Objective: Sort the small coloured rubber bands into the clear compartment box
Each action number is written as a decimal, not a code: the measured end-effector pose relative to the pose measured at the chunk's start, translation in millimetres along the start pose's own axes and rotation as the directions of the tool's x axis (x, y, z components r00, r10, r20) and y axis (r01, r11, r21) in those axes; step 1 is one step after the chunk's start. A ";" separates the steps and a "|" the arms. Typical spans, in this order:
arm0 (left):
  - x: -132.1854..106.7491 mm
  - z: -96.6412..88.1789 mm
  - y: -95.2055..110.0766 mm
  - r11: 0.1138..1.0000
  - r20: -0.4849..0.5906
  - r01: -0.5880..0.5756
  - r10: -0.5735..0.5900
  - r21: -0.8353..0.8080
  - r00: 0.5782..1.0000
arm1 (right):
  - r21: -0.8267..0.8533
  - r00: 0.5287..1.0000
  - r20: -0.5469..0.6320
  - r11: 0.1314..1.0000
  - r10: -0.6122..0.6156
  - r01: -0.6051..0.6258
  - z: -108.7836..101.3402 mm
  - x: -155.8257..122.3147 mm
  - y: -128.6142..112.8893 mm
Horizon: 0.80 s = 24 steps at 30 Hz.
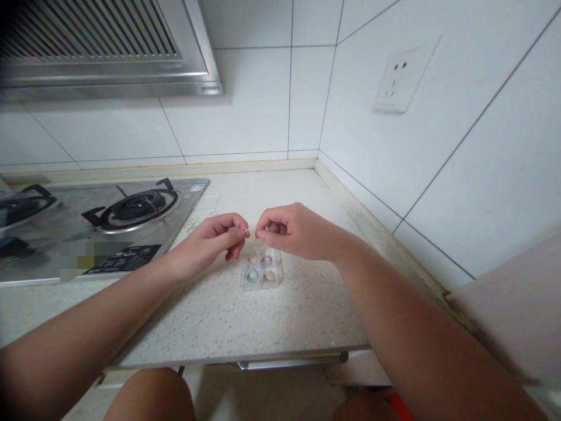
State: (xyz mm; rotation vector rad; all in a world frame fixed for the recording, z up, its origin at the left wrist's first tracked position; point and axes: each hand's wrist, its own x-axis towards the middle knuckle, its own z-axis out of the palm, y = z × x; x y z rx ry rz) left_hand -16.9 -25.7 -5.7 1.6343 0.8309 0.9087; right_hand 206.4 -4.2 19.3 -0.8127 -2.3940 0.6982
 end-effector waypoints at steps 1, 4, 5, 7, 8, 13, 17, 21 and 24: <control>0.1 0.2 0.0 1.000 -0.001 -0.001 0.001 0.002 1.000 | 0.003 1.000 0.001 1.000 -0.003 0.003 0.2 0.0 0.0; 0.5 0.5 -0.4 1.000 -0.003 -0.006 0.006 0.015 1.000 | 0.045 1.000 0.013 0.999 0.002 -0.003 1.3 0.3 0.1; 0.5 0.5 -0.6 1.000 -0.005 -0.006 0.006 0.019 1.000 | 0.065 1.000 0.020 0.998 0.009 -0.011 1.6 0.5 0.1; 0.3 0.4 -1.1 1.000 -0.006 -0.003 0.004 0.025 1.000 | 0.090 0.999 0.032 0.996 0.023 -0.026 2.2 0.8 0.3; 0.2 0.4 -1.3 1.000 -0.005 -0.004 0.004 0.025 1.000 | 0.092 0.999 0.033 0.995 0.025 -0.028 2.5 0.9 0.4; -0.4 -0.3 -2.5 1.000 0.003 -0.022 0.022 0.021 1.000 | 0.062 1.000 0.027 0.998 0.012 -0.014 3.0 1.4 2.0; 0.3 -1.4 -4.1 1.000 0.009 -0.023 0.023 0.019 1.000 | 0.043 1.000 0.018 0.999 -0.001 0.001 2.9 1.6 2.3; 0.8 -1.2 -3.7 0.999 0.006 -0.033 0.033 0.020 0.999 | 0.032 1.000 0.016 0.999 -0.010 0.009 2.3 1.6 1.7; 0.4 -0.9 -2.2 0.999 0.000 -0.037 0.037 0.030 0.999 | 0.019 1.000 0.010 1.000 -0.006 0.006 2.2 1.3 1.7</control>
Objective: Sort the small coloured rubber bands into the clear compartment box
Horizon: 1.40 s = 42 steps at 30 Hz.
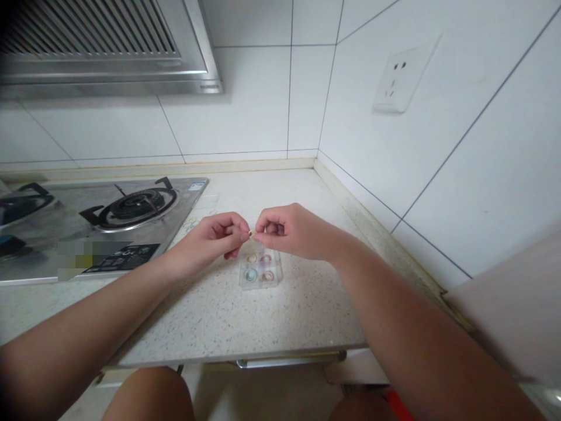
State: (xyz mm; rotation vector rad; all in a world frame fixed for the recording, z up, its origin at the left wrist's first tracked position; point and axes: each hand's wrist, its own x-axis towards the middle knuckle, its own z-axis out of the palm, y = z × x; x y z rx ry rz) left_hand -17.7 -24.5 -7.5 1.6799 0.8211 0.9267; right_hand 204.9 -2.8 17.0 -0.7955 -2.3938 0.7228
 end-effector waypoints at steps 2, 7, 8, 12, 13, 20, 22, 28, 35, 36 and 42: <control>-0.1 -0.3 0.4 1.000 0.003 -0.003 0.003 0.005 1.000 | -0.001 1.000 0.000 1.000 0.005 -0.005 0.1 -0.2 0.2; 0.6 -2.0 -1.8 0.999 -0.007 -0.023 0.023 0.024 1.000 | 0.006 1.000 -0.013 1.000 -0.004 0.005 0.4 0.1 0.5; 0.7 -2.2 -2.2 0.999 -0.008 -0.027 0.028 0.032 1.000 | 0.002 1.000 -0.020 1.000 -0.007 0.007 0.5 0.2 0.6; 0.9 -2.1 -2.5 0.999 -0.010 -0.032 0.032 0.044 0.999 | -0.009 0.999 -0.039 1.000 -0.005 0.005 0.6 0.2 1.5; 0.8 -1.9 -2.3 0.999 -0.013 -0.030 0.030 0.042 0.999 | -0.007 0.999 -0.038 1.000 -0.003 0.003 0.6 0.1 1.8; 0.9 -1.9 -2.6 0.999 -0.034 -0.014 0.016 0.041 0.999 | 0.011 0.999 -0.031 1.000 -0.013 0.013 1.3 0.2 1.0; 0.7 -2.6 -3.2 0.999 -0.040 -0.006 0.008 0.052 0.999 | 0.020 0.999 -0.032 1.000 -0.017 0.017 1.2 0.1 0.0; -0.6 -2.4 1.1 0.999 -0.040 0.023 -0.022 0.027 0.999 | 0.042 1.000 -0.021 0.999 -0.020 0.021 0.7 -0.5 -1.4; -0.7 -2.1 2.8 0.999 -0.041 0.031 -0.030 0.016 0.999 | 0.020 1.000 -0.020 0.999 -0.025 0.025 0.5 -0.6 -1.2; -0.7 -2.2 2.7 0.999 -0.041 0.035 -0.034 0.016 0.999 | 0.019 0.999 -0.018 0.999 -0.028 0.028 0.5 -0.7 -1.3; -1.5 -1.9 4.9 0.999 -0.047 0.036 -0.036 0.011 0.998 | 0.016 0.999 -0.014 0.999 -0.040 0.040 1.0 -0.7 -1.3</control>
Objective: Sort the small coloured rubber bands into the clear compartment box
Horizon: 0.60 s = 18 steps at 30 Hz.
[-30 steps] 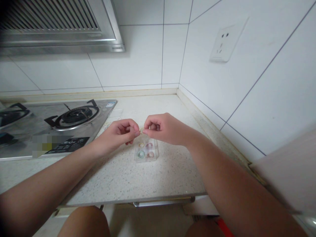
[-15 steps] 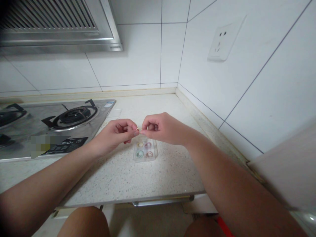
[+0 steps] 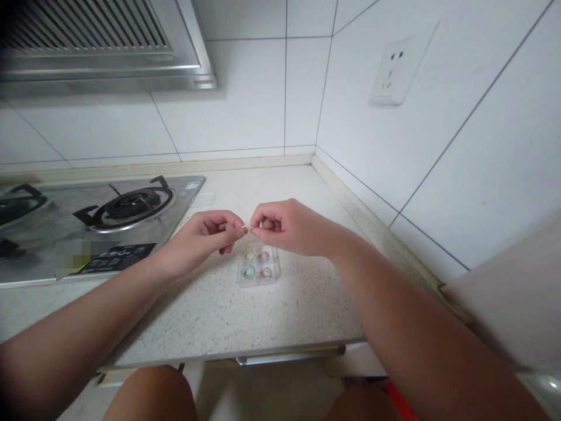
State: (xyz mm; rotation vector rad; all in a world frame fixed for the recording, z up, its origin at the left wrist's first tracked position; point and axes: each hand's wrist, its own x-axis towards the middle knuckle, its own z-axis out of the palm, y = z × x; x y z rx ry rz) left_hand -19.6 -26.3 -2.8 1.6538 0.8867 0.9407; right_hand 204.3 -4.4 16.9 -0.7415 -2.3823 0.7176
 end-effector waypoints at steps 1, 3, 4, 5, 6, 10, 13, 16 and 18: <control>-0.2 0.1 0.6 1.000 0.004 -0.008 0.008 -0.004 1.000 | -0.004 1.000 -0.002 1.000 -0.002 0.002 0.1 0.1 0.0; -0.3 0.5 1.6 1.000 0.008 -0.016 0.016 -0.005 1.000 | -0.009 1.000 -0.002 1.000 -0.007 0.007 0.1 0.2 0.1; -0.3 0.8 2.0 1.000 0.007 -0.015 0.015 -0.003 1.000 | -0.011 1.000 -0.001 1.000 -0.007 0.007 0.1 0.2 0.2; -0.3 1.0 2.2 1.000 0.006 -0.011 0.011 0.000 1.000 | -0.011 1.000 0.000 1.000 -0.003 0.003 0.0 0.2 0.3; -0.2 1.2 2.4 1.000 0.004 -0.008 0.008 0.003 1.000 | -0.010 1.000 0.002 1.000 0.000 0.000 0.0 0.2 0.5; 0.0 1.7 2.8 1.000 0.002 0.000 0.000 0.000 1.000 | -0.010 1.000 0.006 1.000 0.009 -0.009 -0.3 -0.1 1.2; -0.6 1.4 3.1 1.000 0.004 0.004 -0.004 0.016 1.000 | -0.010 1.000 0.008 1.000 0.007 -0.007 -0.7 -0.1 0.9; -1.1 0.8 2.9 0.999 0.006 0.007 -0.007 0.033 1.000 | -0.012 1.000 0.009 1.000 0.010 -0.010 -1.3 -0.1 -0.2; -1.2 0.4 2.1 1.000 0.016 0.006 -0.006 0.026 1.000 | -0.015 1.000 0.009 1.000 0.018 -0.018 -1.8 -0.1 -0.9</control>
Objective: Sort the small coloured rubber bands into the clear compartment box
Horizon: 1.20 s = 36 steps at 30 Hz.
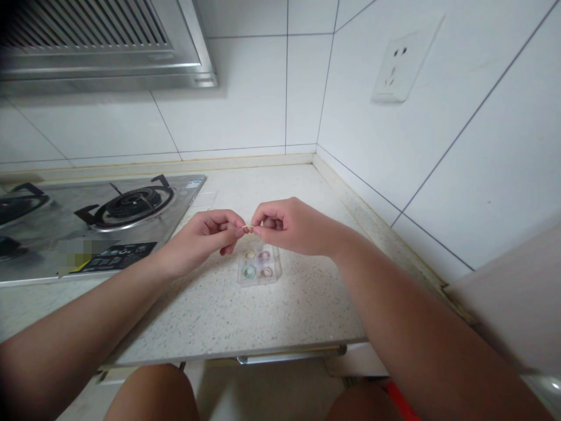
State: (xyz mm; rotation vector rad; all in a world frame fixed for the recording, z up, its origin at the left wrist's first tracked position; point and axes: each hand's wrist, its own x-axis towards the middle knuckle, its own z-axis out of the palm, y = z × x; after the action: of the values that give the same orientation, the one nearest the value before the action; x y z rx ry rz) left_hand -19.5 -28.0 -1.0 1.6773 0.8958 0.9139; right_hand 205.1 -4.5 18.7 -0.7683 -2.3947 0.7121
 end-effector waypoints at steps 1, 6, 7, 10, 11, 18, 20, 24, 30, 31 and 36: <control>0.1 -0.1 -0.5 1.000 0.007 -0.002 0.002 -0.008 1.000 | -0.001 1.000 0.000 1.000 0.003 -0.003 -0.2 0.0 -0.2; 0.9 -0.5 -3.2 0.999 0.035 -0.008 0.009 -0.035 0.999 | -0.009 1.000 -0.013 1.000 0.016 -0.016 -0.9 0.4 0.4; 0.9 -0.6 -3.3 0.999 0.038 -0.007 0.008 -0.035 0.999 | -0.012 1.000 -0.017 1.000 0.017 -0.017 -1.1 0.5 0.7; 0.7 -0.9 -3.0 1.000 0.038 -0.005 0.006 -0.030 0.999 | -0.015 1.000 -0.022 1.000 0.018 -0.018 -1.4 0.4 1.8; 0.6 -0.9 -2.8 1.000 0.039 -0.004 0.005 -0.027 0.999 | -0.013 1.000 -0.022 1.000 0.019 -0.020 -1.5 0.3 2.0; 1.0 -0.6 -3.8 1.000 0.037 -0.001 0.001 -0.010 0.999 | 0.013 1.000 -0.020 1.000 0.016 -0.016 -0.6 0.4 1.9; 1.0 -0.9 -4.3 1.000 0.040 -0.002 0.002 -0.009 0.999 | 0.014 1.000 -0.025 1.000 0.010 -0.009 -0.4 0.8 2.5; 0.7 -1.6 -3.7 1.000 0.054 0.009 -0.010 0.023 0.999 | 0.001 0.997 -0.072 1.000 -0.022 0.022 0.1 1.5 5.2; 1.7 -0.8 -3.3 0.999 0.097 0.033 -0.036 0.035 0.995 | -0.027 0.984 -0.159 0.997 -0.073 0.070 1.6 1.4 7.6; 1.9 -0.4 -3.7 0.999 0.104 0.039 -0.041 0.027 0.994 | -0.038 0.982 -0.170 0.996 -0.085 0.079 2.0 1.4 7.6; 2.9 0.2 -7.1 0.998 0.125 0.054 -0.052 -0.014 0.991 | -0.090 0.977 -0.164 0.988 -0.140 0.126 2.9 1.9 5.0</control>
State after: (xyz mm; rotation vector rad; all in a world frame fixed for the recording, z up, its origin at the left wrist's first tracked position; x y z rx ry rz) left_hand -19.1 -23.8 -7.4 1.6687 0.8419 0.7699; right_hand 203.9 -0.8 14.1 -0.6641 -2.3047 0.4811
